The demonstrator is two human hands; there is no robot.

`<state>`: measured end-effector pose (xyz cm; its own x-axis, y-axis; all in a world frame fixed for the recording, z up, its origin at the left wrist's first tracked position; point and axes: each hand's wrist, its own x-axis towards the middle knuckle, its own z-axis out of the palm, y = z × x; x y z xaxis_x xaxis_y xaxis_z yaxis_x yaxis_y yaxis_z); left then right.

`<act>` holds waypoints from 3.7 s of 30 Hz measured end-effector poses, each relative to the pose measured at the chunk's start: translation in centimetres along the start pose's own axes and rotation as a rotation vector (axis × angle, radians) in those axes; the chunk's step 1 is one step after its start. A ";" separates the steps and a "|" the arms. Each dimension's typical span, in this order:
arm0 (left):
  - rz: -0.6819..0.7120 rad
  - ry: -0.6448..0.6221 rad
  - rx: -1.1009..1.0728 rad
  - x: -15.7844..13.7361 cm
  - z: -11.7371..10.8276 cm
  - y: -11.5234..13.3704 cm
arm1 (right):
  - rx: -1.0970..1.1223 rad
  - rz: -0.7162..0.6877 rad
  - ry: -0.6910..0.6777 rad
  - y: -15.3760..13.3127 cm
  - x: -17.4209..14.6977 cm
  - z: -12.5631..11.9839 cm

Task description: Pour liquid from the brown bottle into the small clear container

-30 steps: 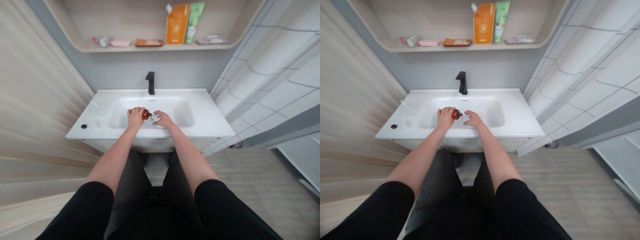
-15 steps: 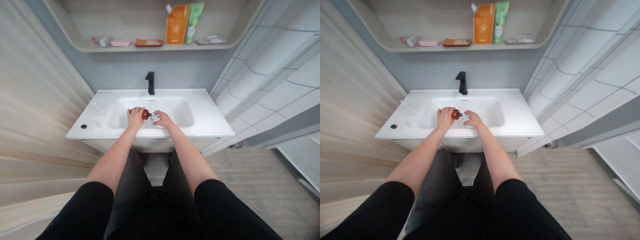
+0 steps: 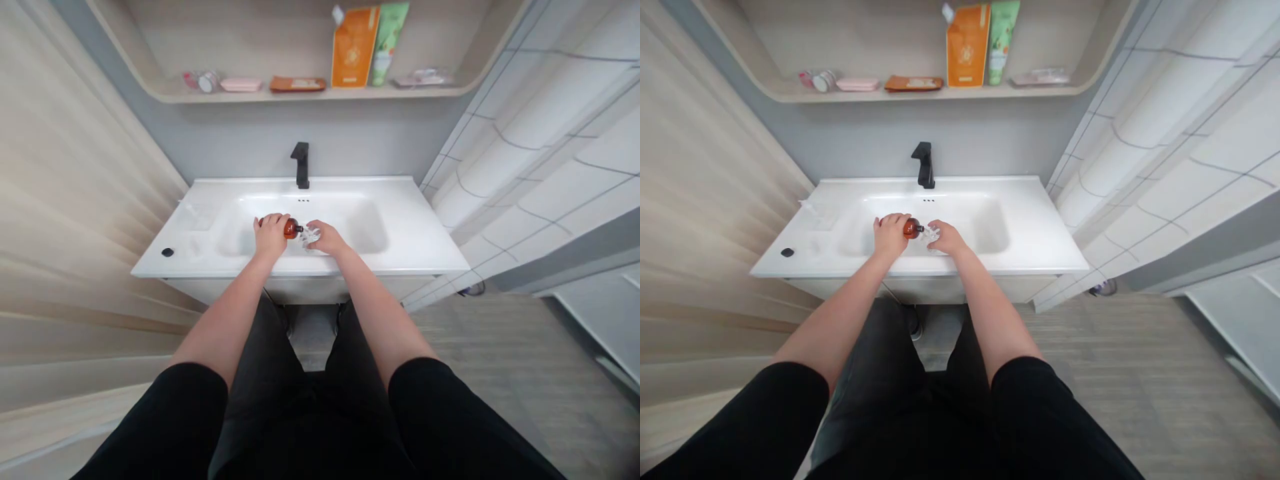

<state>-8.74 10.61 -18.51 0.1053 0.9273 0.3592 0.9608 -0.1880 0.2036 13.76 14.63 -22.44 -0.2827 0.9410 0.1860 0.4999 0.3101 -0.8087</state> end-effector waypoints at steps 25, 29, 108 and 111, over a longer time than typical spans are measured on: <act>0.020 0.002 0.002 -0.1 -0.3 0.2 | -0.040 -0.023 0.006 0.5 0.1 0.2; 0.016 -0.002 0.006 -0.1 -0.3 0.2 | -0.043 -0.016 -0.001 0.3 0.1 0.1; 0.080 0.033 0.026 -0.4 -0.9 0.6 | -0.062 0.002 -0.020 0.1 -0.1 -0.1; 0.081 0.033 0.016 -0.4 -0.8 0.6 | -0.068 -0.006 -0.017 0.2 -0.1 -0.1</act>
<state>-8.45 9.88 -17.81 0.1746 0.8982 0.4034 0.9534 -0.2565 0.1586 13.95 14.63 -22.51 -0.2996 0.9368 0.1805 0.5529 0.3247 -0.7674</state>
